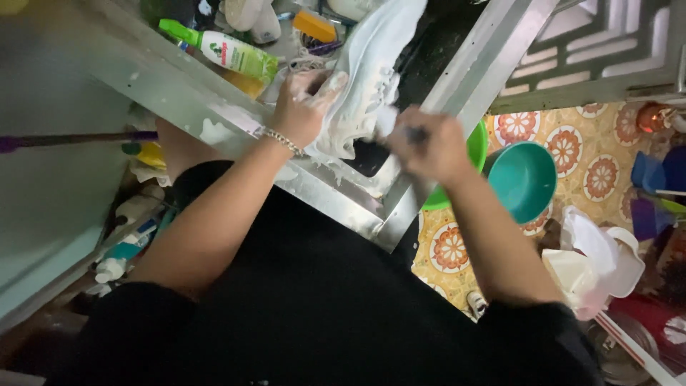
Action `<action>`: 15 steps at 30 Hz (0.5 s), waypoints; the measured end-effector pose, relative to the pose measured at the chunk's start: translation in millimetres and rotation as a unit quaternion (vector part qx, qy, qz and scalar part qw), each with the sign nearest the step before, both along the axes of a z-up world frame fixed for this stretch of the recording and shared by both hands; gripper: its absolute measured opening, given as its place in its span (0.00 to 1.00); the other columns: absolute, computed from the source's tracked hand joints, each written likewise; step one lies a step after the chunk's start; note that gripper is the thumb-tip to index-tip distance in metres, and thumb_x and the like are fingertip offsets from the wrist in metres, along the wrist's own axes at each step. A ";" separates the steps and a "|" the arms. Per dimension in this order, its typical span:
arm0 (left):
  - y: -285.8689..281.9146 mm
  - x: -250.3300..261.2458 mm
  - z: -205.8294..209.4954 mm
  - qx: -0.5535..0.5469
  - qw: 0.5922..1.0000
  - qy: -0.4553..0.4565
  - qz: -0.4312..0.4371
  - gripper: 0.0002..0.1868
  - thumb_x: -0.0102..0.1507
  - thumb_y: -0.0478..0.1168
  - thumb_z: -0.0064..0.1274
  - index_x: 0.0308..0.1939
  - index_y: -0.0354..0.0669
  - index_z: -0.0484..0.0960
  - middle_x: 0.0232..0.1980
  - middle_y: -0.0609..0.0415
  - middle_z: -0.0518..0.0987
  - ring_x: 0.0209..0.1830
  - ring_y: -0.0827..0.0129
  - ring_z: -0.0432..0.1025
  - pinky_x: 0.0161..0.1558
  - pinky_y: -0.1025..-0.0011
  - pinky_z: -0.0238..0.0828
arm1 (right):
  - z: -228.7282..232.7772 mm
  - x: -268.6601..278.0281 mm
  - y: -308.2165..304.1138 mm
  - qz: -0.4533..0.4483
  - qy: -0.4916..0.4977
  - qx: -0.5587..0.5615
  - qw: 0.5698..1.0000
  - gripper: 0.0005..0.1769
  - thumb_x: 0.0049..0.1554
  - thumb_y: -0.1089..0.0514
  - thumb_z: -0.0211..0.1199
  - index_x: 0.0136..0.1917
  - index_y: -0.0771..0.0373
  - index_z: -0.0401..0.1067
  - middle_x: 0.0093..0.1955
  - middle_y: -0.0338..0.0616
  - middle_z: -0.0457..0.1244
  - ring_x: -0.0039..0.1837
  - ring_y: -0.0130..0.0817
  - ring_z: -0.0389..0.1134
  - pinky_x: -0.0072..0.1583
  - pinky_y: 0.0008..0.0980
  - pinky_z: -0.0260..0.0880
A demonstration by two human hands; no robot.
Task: The person scrubs a white sneaker with a brush and cleaning solution in a sink. They rinse the shoe under running water, apply a spray cleaner, and scrub the shoe again with a different brush before rinsing it once more.
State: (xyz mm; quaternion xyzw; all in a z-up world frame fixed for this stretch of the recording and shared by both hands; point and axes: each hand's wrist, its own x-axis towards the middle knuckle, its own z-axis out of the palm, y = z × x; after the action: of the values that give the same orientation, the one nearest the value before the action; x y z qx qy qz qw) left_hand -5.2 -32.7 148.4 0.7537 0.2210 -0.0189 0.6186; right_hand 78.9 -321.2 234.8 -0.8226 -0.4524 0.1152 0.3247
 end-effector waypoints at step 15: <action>-19.9 -22.2 -11.5 0.159 0.966 -0.174 0.106 0.22 0.86 0.43 0.52 0.54 0.28 0.96 0.41 0.37 0.96 0.28 0.55 0.90 0.24 0.64 0.92 | 28.4 -82.6 59.0 -0.365 0.730 0.123 0.565 0.17 0.72 0.35 0.70 0.62 0.45 0.73 0.30 0.26 0.44 0.29 0.19 0.38 0.28 0.23 0.35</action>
State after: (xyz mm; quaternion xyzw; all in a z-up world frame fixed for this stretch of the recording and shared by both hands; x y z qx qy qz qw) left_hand -27.4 -52.6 136.9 0.8065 0.1886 0.2133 0.5181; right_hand -3.7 -262.1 263.2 -0.5057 0.2672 0.4915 0.6568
